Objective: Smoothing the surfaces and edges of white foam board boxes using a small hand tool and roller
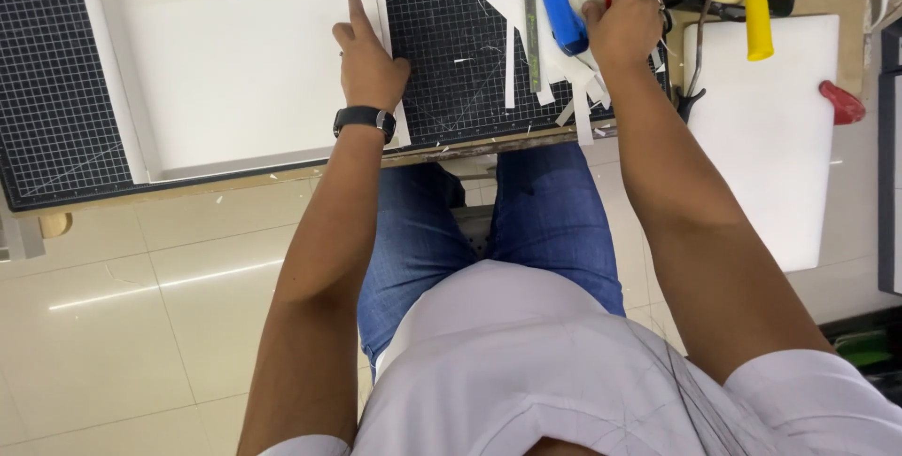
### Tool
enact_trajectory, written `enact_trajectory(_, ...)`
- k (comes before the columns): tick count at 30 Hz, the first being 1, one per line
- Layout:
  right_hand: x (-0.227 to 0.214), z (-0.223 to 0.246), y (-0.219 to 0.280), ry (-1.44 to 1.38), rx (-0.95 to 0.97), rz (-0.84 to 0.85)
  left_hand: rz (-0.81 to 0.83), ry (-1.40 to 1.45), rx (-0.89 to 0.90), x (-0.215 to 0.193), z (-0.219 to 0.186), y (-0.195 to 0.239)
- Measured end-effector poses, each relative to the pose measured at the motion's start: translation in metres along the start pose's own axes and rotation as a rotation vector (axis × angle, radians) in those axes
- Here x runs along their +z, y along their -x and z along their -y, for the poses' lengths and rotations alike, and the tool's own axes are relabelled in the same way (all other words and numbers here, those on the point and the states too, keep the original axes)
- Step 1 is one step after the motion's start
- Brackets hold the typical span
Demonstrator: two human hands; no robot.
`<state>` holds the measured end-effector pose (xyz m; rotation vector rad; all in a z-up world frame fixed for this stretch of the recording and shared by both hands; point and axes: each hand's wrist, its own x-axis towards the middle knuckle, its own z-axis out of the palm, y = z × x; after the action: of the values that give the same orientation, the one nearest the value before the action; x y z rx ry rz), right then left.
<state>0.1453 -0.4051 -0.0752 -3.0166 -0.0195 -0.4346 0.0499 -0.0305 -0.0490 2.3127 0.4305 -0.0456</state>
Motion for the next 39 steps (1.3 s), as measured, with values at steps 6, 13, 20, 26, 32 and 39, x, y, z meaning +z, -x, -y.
enact_trajectory(6,0.016,0.004,-0.005,-0.069,0.151,0.092,0.034,0.055,-0.026,-0.003,0.007,-0.004)
enact_trajectory(13,0.013,-0.001,-0.024,-0.206,0.397,0.382,0.161,0.173,0.035,-0.018,0.016,0.012)
enact_trajectory(20,-0.028,-0.013,0.019,-0.342,0.258,0.095,0.120,0.320,0.064,-0.014,0.020,0.007)
enact_trajectory(26,-0.110,0.039,0.088,-0.432,-0.035,-0.217,0.144,0.434,0.007,-0.023,0.026,0.002)
enact_trajectory(32,-0.095,0.124,0.087,-0.624,-0.316,-0.025,0.129,0.490,0.052,-0.022,0.032,0.005)
enact_trajectory(39,-0.021,0.209,0.031,-0.541,-0.762,-0.091,0.140,0.534,0.070,-0.022,0.038,0.006)
